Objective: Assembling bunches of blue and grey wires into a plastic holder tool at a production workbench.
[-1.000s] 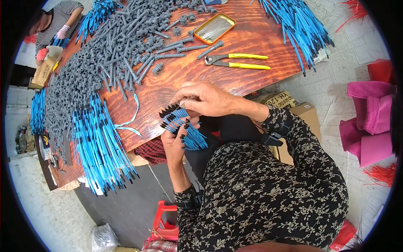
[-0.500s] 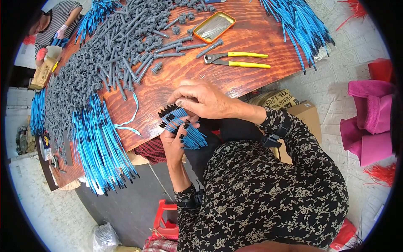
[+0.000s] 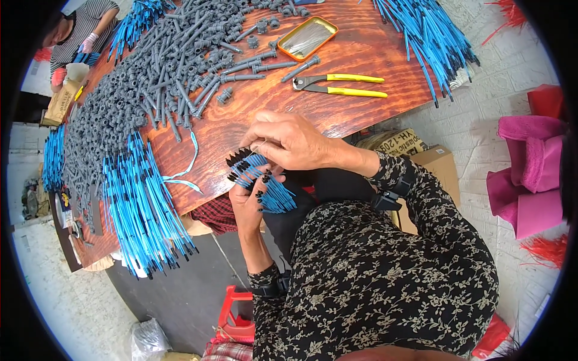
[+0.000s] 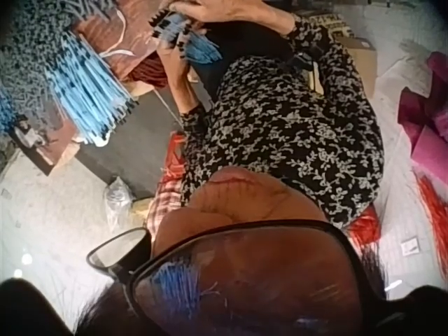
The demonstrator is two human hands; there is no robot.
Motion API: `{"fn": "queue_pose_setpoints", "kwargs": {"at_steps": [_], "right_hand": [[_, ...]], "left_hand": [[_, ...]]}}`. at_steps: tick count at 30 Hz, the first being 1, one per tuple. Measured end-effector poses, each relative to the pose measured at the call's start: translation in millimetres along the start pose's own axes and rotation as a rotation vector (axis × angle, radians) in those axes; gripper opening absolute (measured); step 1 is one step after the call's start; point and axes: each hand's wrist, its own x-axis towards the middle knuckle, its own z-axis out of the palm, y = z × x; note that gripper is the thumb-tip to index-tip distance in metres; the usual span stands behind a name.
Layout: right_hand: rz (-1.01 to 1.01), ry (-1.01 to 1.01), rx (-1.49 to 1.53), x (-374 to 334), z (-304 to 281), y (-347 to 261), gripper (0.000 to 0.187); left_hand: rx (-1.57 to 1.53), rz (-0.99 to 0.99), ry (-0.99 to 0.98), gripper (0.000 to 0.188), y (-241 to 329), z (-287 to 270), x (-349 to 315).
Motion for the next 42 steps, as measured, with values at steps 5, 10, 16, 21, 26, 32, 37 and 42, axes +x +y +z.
{"fn": "queue_pose_setpoints", "kwargs": {"at_steps": [5,10,16,21,26,32,37,42], "right_hand": [[0.108,-0.074,0.08,6,-4,-3,0.015],[0.052,-0.137,0.089,11,-10,3,0.016],[-0.056,-0.155,0.071,15,-8,8,0.015],[0.006,-0.151,0.149,12,-3,17,0.015],[-0.054,-0.026,0.042,8,4,7,0.015],[-0.232,0.021,-0.128,14,7,6,0.014],[-0.263,-0.007,-0.12,16,4,6,0.014],[-0.279,0.001,-0.138,17,6,8,0.016]], "left_hand": [[0.021,-0.023,-0.017,0.022,3,0,0],[0.017,-0.038,-0.04,0.023,7,1,0],[0.007,-0.05,-0.053,0.023,9,2,0],[0.024,-0.061,-0.061,0.023,10,2,1],[0.034,-0.015,-0.06,0.024,4,-3,0],[0.015,-0.007,-0.047,0.024,5,-1,1],[0.019,-0.012,-0.044,0.022,5,0,0],[0.008,-0.019,-0.039,0.023,4,-1,0]]}}
